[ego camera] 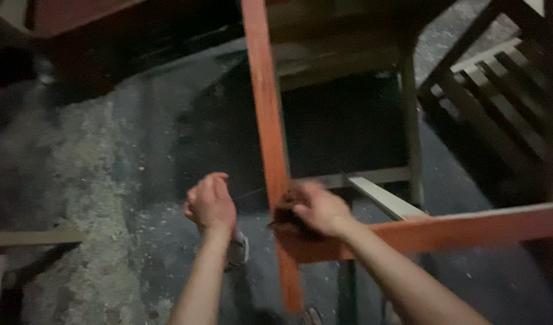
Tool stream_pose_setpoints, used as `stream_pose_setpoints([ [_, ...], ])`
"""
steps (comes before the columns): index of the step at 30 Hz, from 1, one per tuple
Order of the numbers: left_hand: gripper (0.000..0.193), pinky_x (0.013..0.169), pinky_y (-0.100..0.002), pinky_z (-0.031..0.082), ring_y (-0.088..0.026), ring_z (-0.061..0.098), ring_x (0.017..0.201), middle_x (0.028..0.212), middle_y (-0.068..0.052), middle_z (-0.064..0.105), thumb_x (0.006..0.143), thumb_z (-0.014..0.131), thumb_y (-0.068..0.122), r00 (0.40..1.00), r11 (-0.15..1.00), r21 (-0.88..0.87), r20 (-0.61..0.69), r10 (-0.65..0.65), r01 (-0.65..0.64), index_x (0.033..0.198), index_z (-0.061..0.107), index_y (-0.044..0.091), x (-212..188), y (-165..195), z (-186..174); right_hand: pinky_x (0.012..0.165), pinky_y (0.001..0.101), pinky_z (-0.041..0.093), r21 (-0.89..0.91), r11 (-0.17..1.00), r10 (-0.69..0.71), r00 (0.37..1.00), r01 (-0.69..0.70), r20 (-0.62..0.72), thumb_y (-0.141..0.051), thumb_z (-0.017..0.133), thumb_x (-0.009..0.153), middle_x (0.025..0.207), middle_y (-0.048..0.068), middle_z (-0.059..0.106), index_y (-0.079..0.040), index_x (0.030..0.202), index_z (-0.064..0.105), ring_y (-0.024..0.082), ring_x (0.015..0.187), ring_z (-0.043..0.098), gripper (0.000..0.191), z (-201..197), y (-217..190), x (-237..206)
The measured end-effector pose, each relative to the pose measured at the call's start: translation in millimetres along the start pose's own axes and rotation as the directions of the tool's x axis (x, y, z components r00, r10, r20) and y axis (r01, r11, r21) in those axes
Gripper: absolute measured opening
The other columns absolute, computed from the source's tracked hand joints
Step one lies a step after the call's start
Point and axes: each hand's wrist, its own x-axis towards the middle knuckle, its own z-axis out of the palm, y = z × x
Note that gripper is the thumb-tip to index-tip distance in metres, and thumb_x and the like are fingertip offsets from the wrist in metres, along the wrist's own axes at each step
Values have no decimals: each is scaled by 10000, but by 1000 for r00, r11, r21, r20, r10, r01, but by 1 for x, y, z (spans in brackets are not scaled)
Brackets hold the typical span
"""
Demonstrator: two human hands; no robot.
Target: The person wipes a reddish-brown stain onto the legs and rails of an upside-down wooden chair frame using a cloth, working along each member. They walk to a bucket of stain, dip and wring the cloth in it, then return and continue coating the remaining unfinished white sections of the frame.
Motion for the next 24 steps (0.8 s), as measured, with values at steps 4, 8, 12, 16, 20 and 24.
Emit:
stream_pose_setpoints([
  [4, 291, 1140, -543, 217, -285, 512, 1250, 1102, -28, 688, 1071, 453, 273, 989, 992, -80, -114, 93, -102, 1094, 723, 168, -16, 21, -2, 1086, 481, 479, -349, 916, -166, 979, 199, 121, -442, 486, 1006, 1482, 27, 523, -295, 1466, 523, 288, 1327, 553, 485, -10, -3, -19],
  [8, 286, 1183, -522, 232, -276, 520, 1244, 1101, -35, 688, 1075, 455, 246, 955, 966, -57, -177, 238, -252, 1079, 719, 134, -36, 50, 0, 1095, 496, 463, -474, 865, -69, 975, 163, 210, -471, 465, 1014, 1492, 5, 490, -328, 1459, 524, 278, 1340, 514, 471, -38, 27, -42],
  [12, 290, 1197, -542, 224, -268, 524, 1250, 1104, -56, 676, 1079, 452, 245, 896, 915, -17, -210, 391, -403, 1092, 718, 129, -45, 75, 3, 1096, 465, 488, -556, 824, -22, 987, 109, 162, -487, 455, 1017, 1499, -15, 521, -327, 1430, 578, 245, 1320, 573, 460, -82, 91, -60],
  [16, 295, 1186, -572, 192, -289, 517, 1263, 1113, -88, 663, 1054, 443, 255, 863, 874, 30, -140, 485, -486, 1068, 711, 132, -55, 104, 20, 1047, 447, 526, -592, 805, 125, 988, -44, 96, -502, 476, 1018, 1563, -12, 422, -330, 1482, 500, 240, 1308, 564, 496, -92, 143, -51],
  [20, 299, 1212, -589, 159, -298, 509, 1262, 1111, -80, 663, 1037, 438, 263, 877, 878, -22, -51, 477, -479, 1060, 713, 147, -70, 125, 31, 997, 392, 578, -545, 776, 373, 928, -318, -10, -565, 448, 1040, 1453, 34, 581, -352, 1485, 541, 192, 1231, 657, 502, -114, 248, -38],
  [24, 293, 1216, -593, 151, -300, 499, 1278, 1124, -78, 669, 1030, 447, 273, 913, 913, -23, -2, 408, -408, 1056, 712, 149, -75, 133, 33, 1050, 435, 560, -668, 658, 339, 929, -348, -150, -625, 477, 997, 1563, 2, 463, -345, 1506, 513, 267, 1361, 540, 582, -141, 379, -9],
])
